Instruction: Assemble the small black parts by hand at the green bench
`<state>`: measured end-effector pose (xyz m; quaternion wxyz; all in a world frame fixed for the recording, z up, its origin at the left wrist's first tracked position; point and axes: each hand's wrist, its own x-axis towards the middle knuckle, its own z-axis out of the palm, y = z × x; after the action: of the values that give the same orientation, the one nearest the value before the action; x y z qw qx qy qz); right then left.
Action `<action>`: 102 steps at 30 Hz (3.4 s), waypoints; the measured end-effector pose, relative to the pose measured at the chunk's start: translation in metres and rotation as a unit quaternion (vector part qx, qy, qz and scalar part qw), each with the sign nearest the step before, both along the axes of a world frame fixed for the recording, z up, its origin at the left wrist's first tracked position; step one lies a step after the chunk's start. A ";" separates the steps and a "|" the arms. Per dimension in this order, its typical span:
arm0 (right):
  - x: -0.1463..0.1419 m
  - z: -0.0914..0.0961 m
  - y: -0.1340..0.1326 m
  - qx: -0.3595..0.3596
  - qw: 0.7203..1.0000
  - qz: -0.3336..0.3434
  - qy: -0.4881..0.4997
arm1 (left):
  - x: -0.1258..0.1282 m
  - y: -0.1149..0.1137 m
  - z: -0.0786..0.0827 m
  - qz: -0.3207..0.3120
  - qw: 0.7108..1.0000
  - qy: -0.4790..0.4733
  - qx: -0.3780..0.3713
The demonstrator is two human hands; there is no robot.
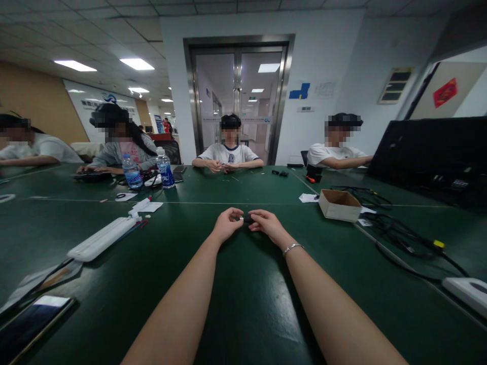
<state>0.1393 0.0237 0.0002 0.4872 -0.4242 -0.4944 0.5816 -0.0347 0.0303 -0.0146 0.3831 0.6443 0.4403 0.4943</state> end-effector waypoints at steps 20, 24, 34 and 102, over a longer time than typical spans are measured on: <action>0.009 -0.011 0.008 0.038 0.997 0.061 0.000 | 0.002 0.006 -0.008 0.024 0.999 -0.009 -0.043; 0.009 -0.012 0.009 0.060 0.996 0.060 -0.034 | 0.001 0.008 -0.009 0.028 0.999 0.018 -0.040; 0.000 -0.006 0.005 0.088 0.986 0.048 -0.135 | 0.000 0.004 -0.008 0.067 0.994 0.087 -0.011; 0.006 0.002 0.004 0.026 0.992 0.115 -0.051 | -0.001 0.010 -0.013 0.026 0.997 0.067 -0.003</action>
<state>0.1455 0.0275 0.0021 0.4019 -0.3808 -0.5790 0.5985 -0.0352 0.0405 -0.0275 0.3414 0.6631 0.4830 0.4588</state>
